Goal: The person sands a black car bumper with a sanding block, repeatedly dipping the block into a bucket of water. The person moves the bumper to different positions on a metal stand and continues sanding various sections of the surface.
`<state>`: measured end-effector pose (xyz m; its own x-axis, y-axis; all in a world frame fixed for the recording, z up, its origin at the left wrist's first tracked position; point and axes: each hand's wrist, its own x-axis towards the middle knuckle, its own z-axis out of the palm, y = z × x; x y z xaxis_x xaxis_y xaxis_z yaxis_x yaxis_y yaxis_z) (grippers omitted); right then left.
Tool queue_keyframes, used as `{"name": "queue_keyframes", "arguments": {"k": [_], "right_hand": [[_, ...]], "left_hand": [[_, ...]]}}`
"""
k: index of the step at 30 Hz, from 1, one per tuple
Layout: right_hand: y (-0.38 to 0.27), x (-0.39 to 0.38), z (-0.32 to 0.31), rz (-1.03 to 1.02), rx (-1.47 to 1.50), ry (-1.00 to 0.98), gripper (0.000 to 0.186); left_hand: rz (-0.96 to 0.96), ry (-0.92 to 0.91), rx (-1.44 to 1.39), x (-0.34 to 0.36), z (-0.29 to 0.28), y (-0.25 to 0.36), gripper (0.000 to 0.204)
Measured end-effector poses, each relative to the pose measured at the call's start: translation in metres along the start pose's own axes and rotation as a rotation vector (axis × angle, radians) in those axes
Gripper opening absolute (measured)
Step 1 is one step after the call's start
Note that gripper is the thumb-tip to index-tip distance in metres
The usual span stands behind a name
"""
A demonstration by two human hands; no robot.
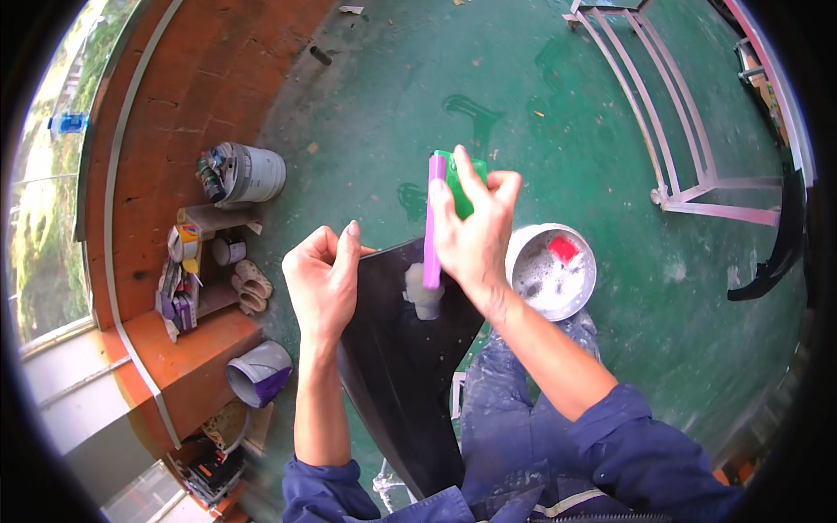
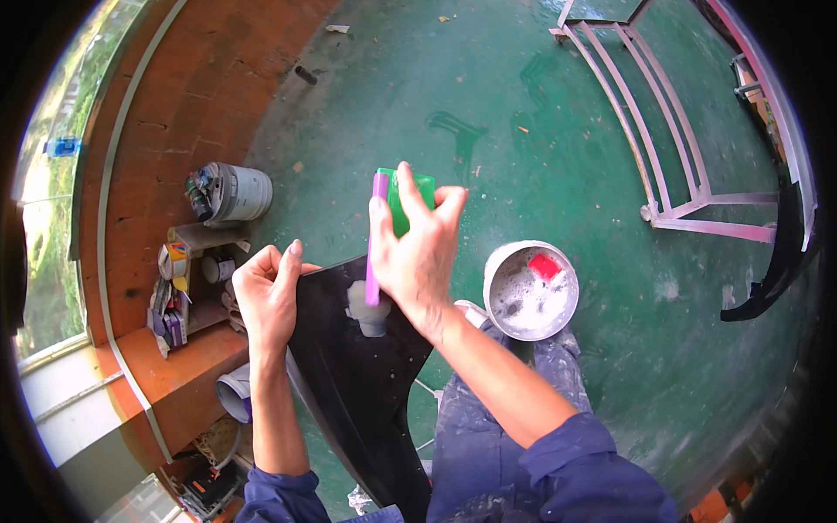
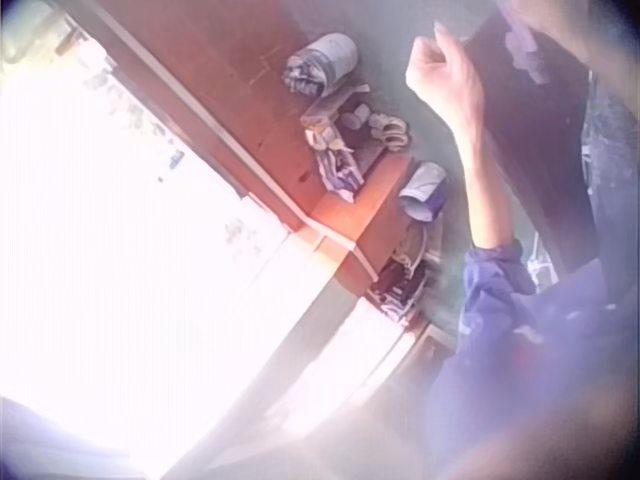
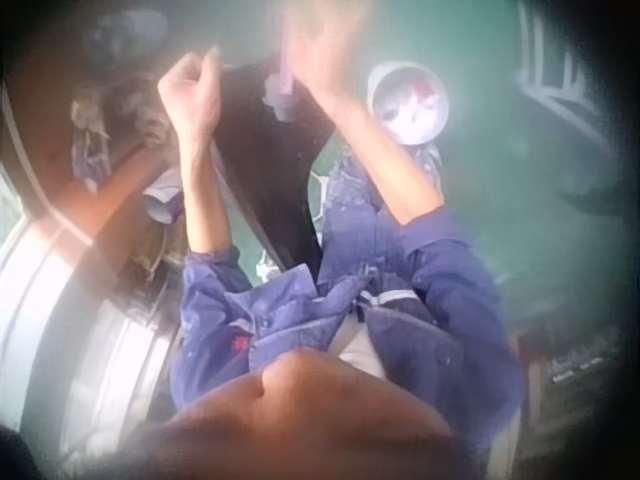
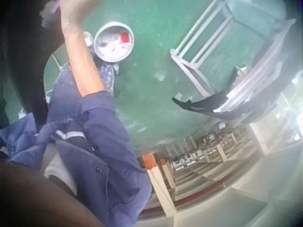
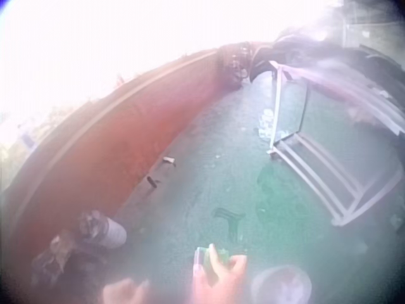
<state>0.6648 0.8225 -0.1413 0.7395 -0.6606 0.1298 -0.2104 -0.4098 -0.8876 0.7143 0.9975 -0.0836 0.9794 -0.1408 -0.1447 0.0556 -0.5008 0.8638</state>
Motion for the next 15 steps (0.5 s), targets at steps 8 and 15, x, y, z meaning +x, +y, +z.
{"name": "queue_keyframes", "arguments": {"k": [8, 15], "right_hand": [[0.002, -0.026, -0.020, -0.035, -0.005, -0.099, 0.058], [-0.016, -0.049, -0.037, -0.113, 0.089, -0.287, 0.055]], "left_hand": [[-0.025, -0.007, -0.009, -0.001, -0.005, 0.006, 0.056], [-0.021, 0.025, 0.016, -0.001, 0.001, 0.005, 0.056]]}}
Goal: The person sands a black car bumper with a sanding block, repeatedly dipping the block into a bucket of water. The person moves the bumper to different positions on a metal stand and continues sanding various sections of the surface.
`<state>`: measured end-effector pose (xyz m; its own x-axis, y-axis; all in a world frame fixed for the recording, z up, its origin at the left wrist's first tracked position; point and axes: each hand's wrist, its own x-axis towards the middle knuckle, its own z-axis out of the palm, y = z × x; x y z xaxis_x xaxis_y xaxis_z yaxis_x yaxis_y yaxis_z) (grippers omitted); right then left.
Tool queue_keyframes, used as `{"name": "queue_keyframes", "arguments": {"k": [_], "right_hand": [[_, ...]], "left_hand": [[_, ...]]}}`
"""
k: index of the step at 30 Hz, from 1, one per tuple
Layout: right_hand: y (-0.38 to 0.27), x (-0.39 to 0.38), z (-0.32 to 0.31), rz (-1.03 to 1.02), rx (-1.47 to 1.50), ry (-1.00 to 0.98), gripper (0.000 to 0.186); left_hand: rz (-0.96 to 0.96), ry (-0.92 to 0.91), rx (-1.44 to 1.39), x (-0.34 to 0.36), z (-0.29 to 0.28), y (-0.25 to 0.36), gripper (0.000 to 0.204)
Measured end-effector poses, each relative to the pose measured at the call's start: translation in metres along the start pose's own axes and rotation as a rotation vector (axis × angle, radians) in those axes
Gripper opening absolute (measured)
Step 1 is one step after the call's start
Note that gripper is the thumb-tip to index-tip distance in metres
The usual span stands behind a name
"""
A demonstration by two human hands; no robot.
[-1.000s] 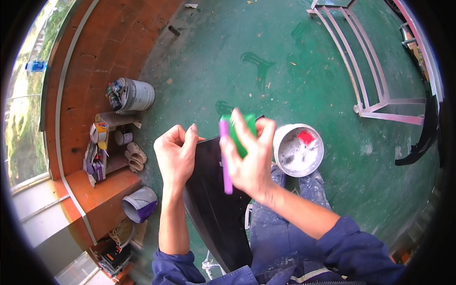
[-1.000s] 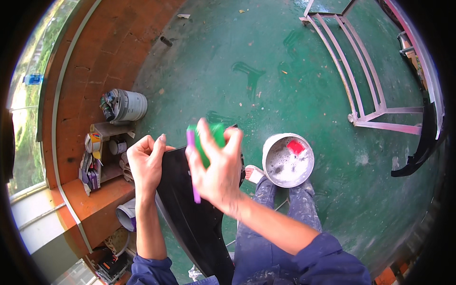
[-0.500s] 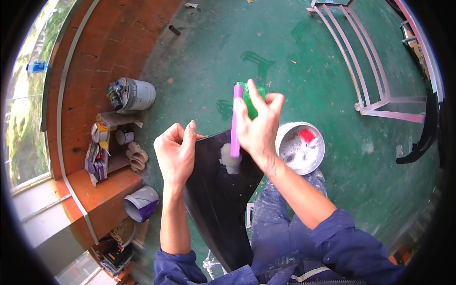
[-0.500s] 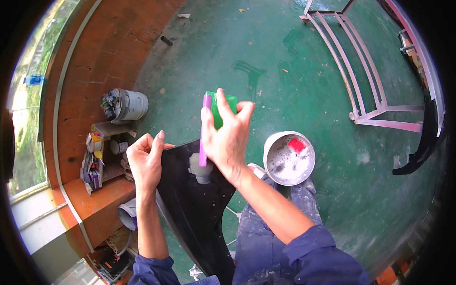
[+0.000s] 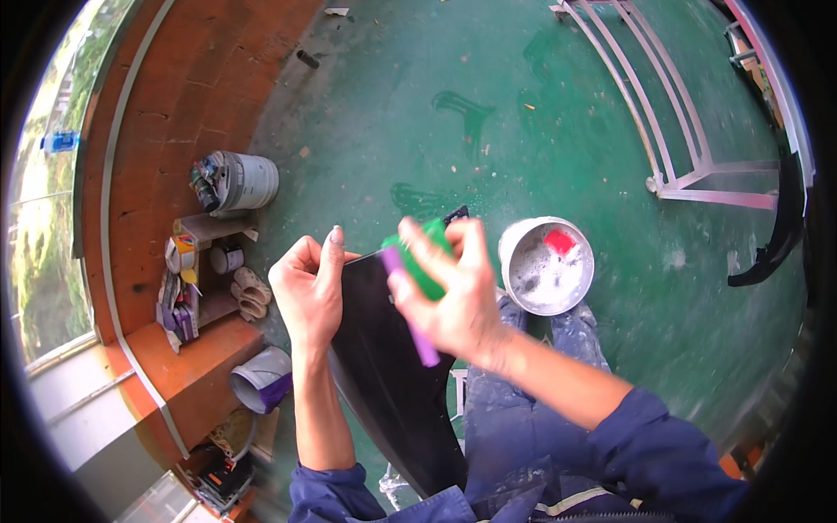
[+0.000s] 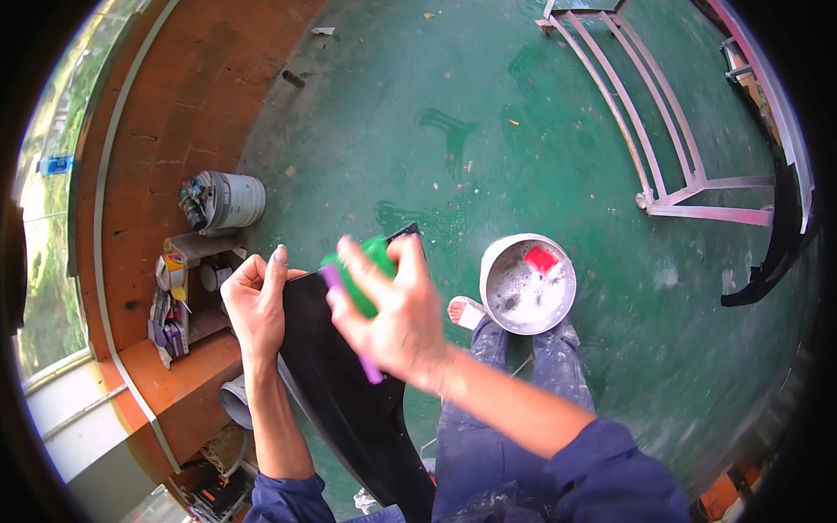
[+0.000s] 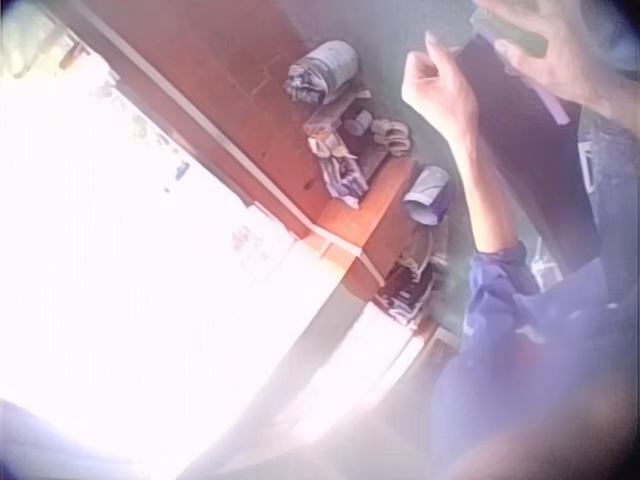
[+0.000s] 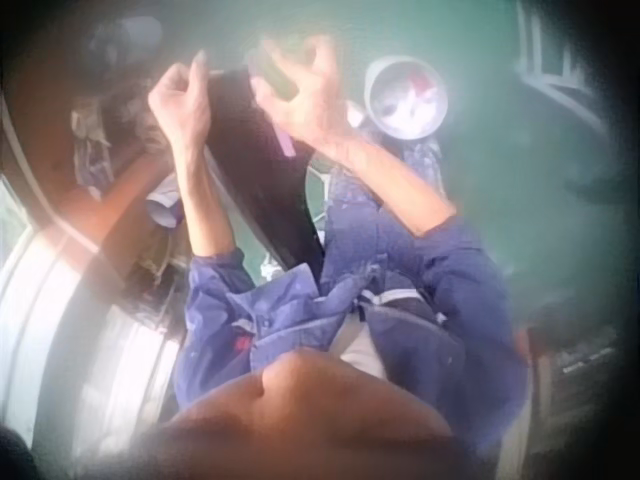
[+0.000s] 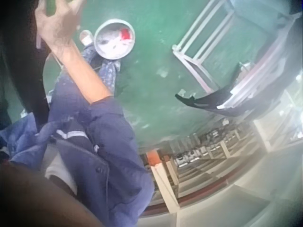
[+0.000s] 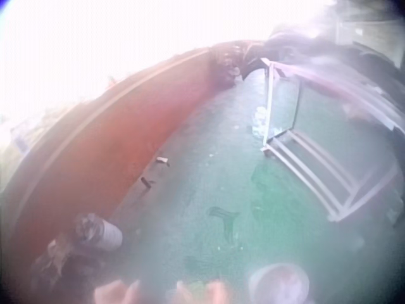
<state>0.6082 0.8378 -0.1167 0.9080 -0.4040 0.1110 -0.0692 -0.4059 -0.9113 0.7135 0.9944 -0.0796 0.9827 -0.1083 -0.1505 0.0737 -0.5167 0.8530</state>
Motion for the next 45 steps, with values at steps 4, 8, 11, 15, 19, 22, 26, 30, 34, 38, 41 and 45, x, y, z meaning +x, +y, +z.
{"name": "queue_keyframes", "arguments": {"k": [4, 8, 11, 15, 19, 22, 26, 30, 34, 38, 41, 45], "right_hand": [[0.063, 0.095, -0.024, 0.085, -0.331, -0.357, 0.044], [-0.017, 0.104, -0.017, -0.113, -0.177, -0.741, 0.052], [-0.022, 0.100, -0.024, -0.028, -0.289, -0.672, 0.049], [0.034, 0.091, -0.030, 0.141, -0.301, -0.286, 0.043], [0.003, 0.000, -0.001, -0.135, -0.092, -0.011, 0.057], [-0.009, -0.066, -0.002, -0.273, -0.055, -0.135, 0.060], [-0.012, -0.058, -0.002, -0.273, -0.041, -0.142, 0.059], [0.001, 0.006, 0.009, -0.152, -0.073, 0.029, 0.057], [-0.016, -0.026, 0.014, -0.111, -0.075, 0.030, 0.063], [0.002, -0.027, 0.008, -0.197, -0.046, 0.024, 0.062], [0.004, 0.020, 0.014, -0.030, -0.084, 0.104, 0.057], [-0.010, -0.021, 0.014, -0.051, -0.040, 0.075, 0.056]], "left_hand": [[0.031, 0.008, 0.060, -0.003, 0.000, 0.007, 0.056], [0.038, 0.026, 0.064, 0.001, -0.001, 0.002, 0.057], [0.072, 0.042, 0.006, -0.002, -0.008, -0.002, 0.056], [0.019, -0.045, -0.036, -0.002, -0.010, -0.001, 0.053], [-0.009, -0.289, 0.148, 0.019, -0.016, 0.004, 0.054], [-0.316, -0.606, 0.163, 0.039, -0.032, 0.018, 0.067], [-0.374, -0.847, 0.215, 0.057, -0.036, 0.018, 0.072], [-0.379, -0.714, 0.216, 0.043, -0.028, 0.018, 0.078], [-0.314, -0.655, 0.213, 0.040, -0.027, 0.016, 0.077], [-0.156, -0.686, 0.357, 0.044, -0.027, 0.007, 0.079], [-0.179, -0.691, 0.391, 0.042, -0.028, 0.009, 0.080], [-0.230, -0.627, 0.163, 0.034, -0.024, 0.008, 0.079]]}}
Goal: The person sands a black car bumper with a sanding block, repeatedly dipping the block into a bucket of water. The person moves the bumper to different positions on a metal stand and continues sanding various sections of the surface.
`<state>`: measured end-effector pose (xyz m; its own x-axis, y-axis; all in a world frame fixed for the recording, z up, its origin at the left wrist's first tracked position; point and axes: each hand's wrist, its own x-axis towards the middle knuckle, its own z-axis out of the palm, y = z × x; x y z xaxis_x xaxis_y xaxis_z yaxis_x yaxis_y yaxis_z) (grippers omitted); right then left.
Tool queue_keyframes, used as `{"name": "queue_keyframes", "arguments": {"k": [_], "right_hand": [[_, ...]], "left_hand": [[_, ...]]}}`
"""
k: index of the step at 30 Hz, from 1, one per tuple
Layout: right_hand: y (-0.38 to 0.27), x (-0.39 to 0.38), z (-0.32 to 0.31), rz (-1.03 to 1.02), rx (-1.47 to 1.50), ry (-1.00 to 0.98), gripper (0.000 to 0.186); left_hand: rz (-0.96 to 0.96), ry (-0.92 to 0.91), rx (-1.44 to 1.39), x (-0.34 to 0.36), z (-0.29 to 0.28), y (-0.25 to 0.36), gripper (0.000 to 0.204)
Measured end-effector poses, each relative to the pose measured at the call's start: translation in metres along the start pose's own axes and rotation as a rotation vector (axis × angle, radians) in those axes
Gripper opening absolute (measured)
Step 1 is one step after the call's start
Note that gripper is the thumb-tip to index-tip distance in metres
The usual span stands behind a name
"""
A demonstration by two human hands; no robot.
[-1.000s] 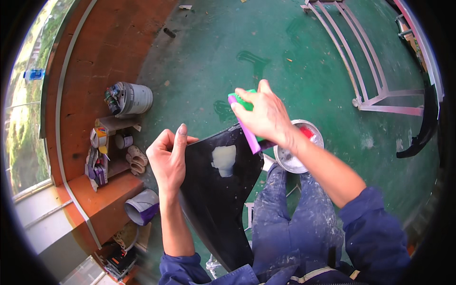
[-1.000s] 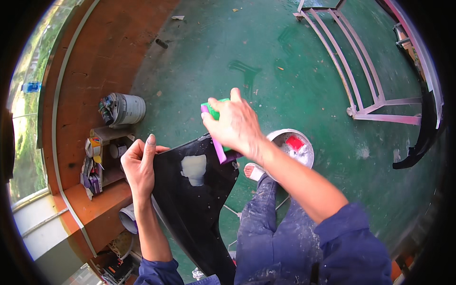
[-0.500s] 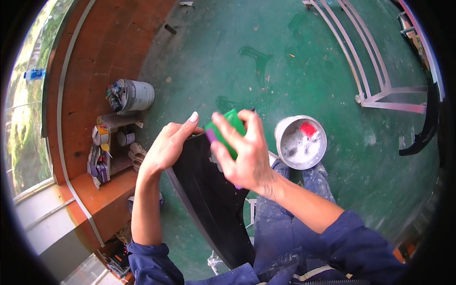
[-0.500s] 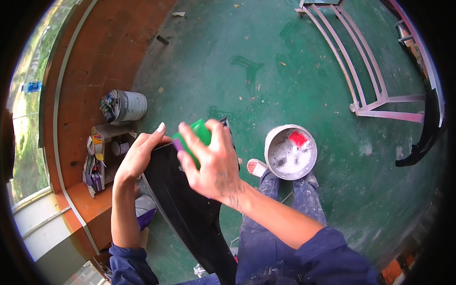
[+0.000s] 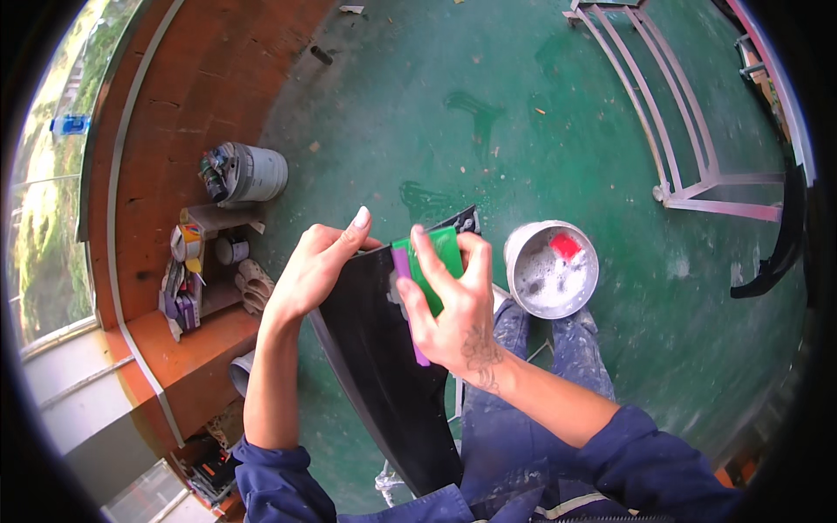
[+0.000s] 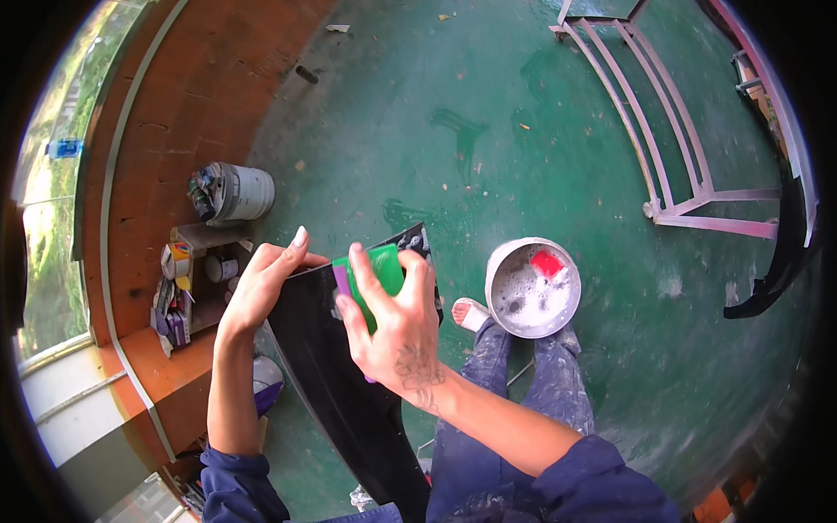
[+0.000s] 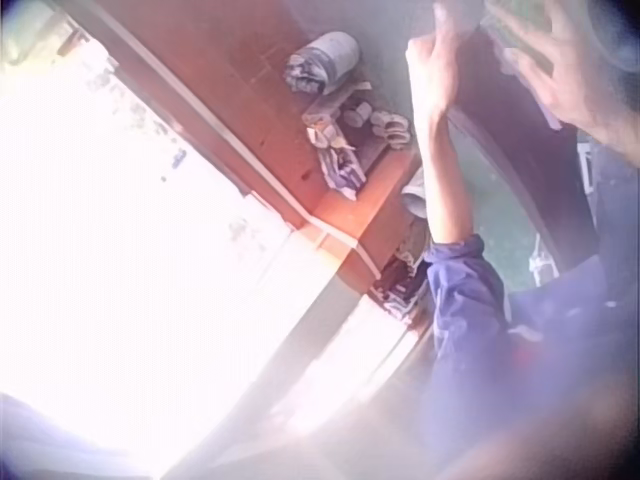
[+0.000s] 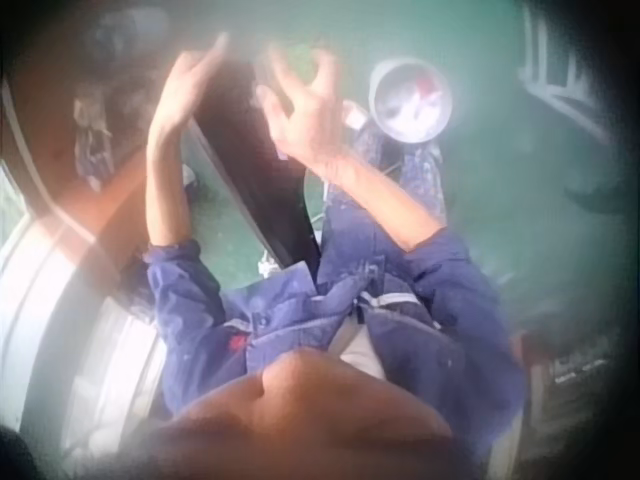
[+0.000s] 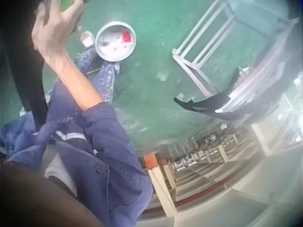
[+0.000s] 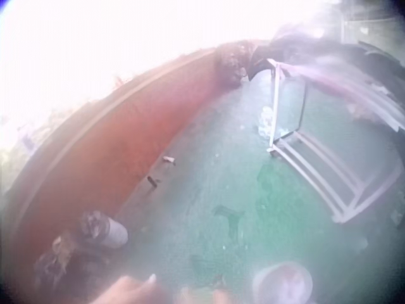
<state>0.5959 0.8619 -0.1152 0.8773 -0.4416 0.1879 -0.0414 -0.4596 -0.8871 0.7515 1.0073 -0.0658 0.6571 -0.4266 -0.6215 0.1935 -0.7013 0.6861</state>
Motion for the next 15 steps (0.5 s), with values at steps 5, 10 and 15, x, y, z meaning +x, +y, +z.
{"name": "queue_keyframes", "arguments": {"k": [5, 10, 15], "right_hand": [[0.026, 0.051, 0.002, 0.145, -0.036, 0.061, 0.055], [0.006, -0.007, -0.003, 0.053, -0.003, -0.017, 0.061], [0.027, 0.034, 0.005, 0.157, -0.067, 0.061, 0.064]], "left_hand": [[0.022, -0.010, 0.040, -0.002, -0.001, 0.006, 0.079], [0.000, -0.009, 0.039, 0.000, 0.002, 0.011, 0.077], [-0.017, 0.045, 0.035, -0.001, 0.000, 0.004, 0.077]]}}
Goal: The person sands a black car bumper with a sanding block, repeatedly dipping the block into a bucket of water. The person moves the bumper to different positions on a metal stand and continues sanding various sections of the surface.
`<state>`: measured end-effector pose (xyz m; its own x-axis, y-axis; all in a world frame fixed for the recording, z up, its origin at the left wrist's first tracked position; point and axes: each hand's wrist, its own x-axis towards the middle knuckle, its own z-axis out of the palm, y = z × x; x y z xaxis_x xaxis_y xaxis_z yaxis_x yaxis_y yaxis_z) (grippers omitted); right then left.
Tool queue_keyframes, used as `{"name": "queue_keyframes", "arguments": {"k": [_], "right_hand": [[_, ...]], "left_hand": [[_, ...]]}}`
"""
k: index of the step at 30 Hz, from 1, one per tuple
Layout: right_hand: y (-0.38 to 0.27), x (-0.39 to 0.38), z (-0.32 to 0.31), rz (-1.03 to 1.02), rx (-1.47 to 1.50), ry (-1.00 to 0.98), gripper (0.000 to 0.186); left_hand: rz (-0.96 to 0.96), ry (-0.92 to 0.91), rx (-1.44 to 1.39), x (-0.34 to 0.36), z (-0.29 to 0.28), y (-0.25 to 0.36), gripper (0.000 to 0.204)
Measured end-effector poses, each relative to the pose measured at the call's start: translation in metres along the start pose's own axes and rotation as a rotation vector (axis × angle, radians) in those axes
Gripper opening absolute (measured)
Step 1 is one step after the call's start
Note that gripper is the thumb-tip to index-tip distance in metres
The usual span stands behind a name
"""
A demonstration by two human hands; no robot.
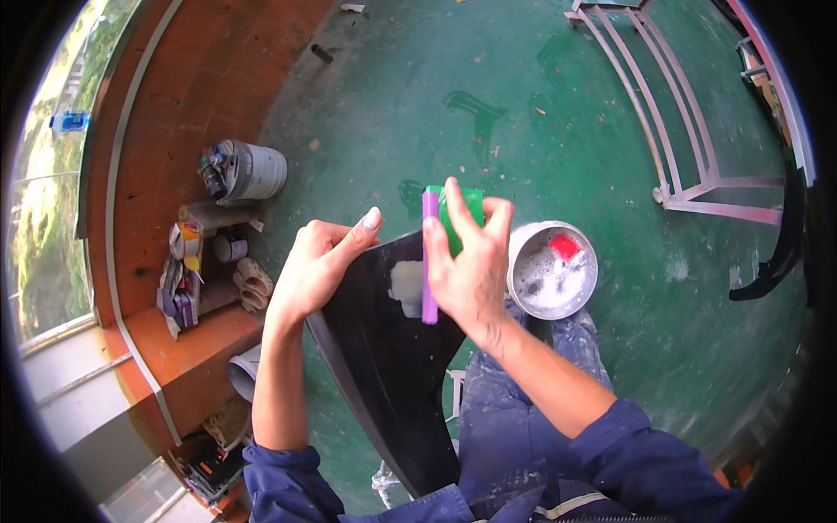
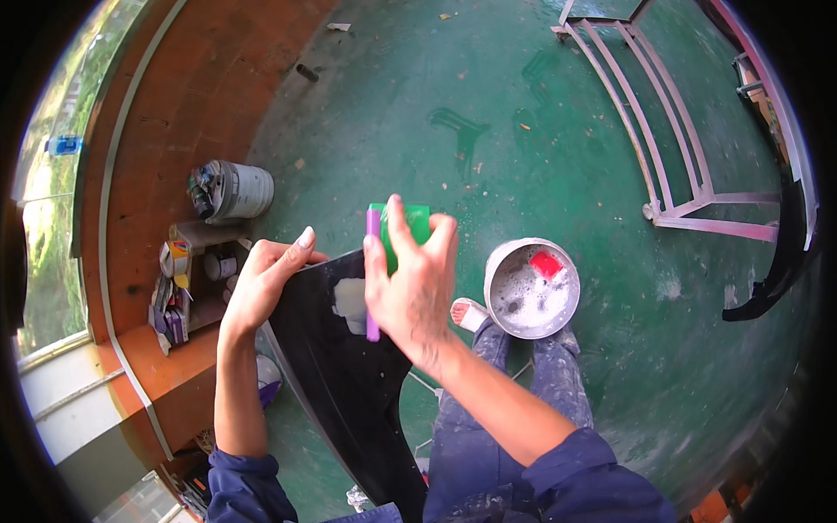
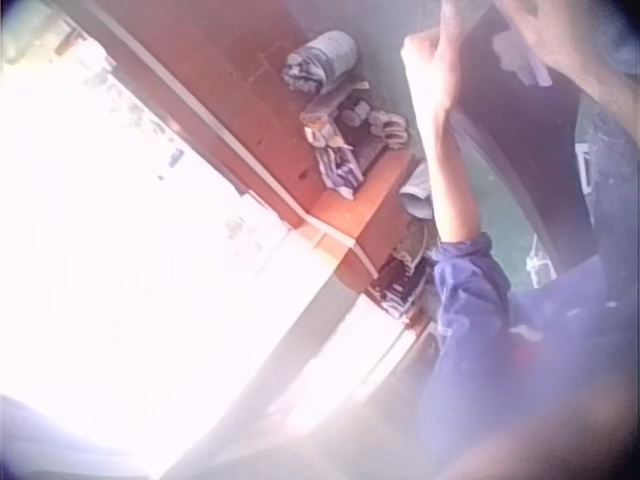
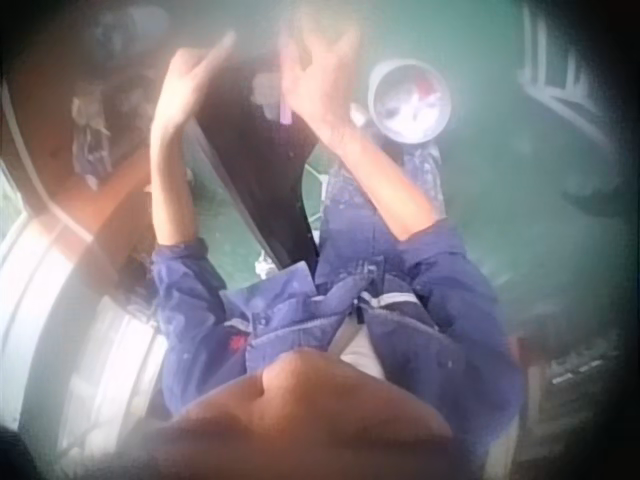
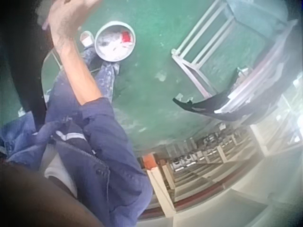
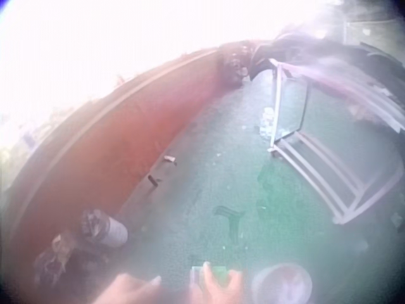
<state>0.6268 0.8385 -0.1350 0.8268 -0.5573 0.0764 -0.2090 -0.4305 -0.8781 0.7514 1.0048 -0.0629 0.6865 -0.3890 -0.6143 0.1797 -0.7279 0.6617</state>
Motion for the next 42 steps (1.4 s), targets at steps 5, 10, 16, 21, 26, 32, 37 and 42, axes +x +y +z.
{"name": "queue_keyframes", "arguments": {"k": [5, 10, 16, 21, 26, 32, 37, 42], "right_hand": [[-0.006, -0.035, -0.011, -0.051, -0.012, -0.046, 0.063], [-0.026, -0.039, -0.014, -0.022, -0.004, -0.049, 0.058], [-0.017, -0.018, -0.016, 0.083, -0.028, -0.055, 0.059], [-0.012, -0.023, -0.019, 0.048, -0.084, -0.037, 0.056], [-0.032, -0.047, -0.019, -0.008, 0.025, -0.092, 0.058], [-0.027, -0.028, -0.023, 0.076, -0.080, -0.029, 0.058], [-0.013, -0.019, -0.016, 0.096, -0.116, -0.013, 0.059], [-0.019, -0.029, -0.008, 0.009, -0.030, -0.026, 0.060]], "left_hand": [[0.013, -0.023, -0.044, -0.003, 0.001, 0.005, 0.076], [-0.038, 0.006, -0.019, 0.001, 0.000, 0.003, 0.075], [-0.024, 0.057, 0.046, -0.002, 0.001, 0.003, 0.077], [-0.027, 0.078, 0.019, -0.003, 0.006, 0.004, 0.087], [-0.074, 0.113, 0.050, -0.001, 0.007, 0.003, 0.088], [-0.093, 0.111, 0.011, -0.002, 0.007, 0.011, 0.091], [-0.046, 0.134, 0.050, -0.005, 0.009, 0.009, 0.090], [-0.069, 0.111, 0.024, -0.003, 0.008, 0.005, 0.090]]}}
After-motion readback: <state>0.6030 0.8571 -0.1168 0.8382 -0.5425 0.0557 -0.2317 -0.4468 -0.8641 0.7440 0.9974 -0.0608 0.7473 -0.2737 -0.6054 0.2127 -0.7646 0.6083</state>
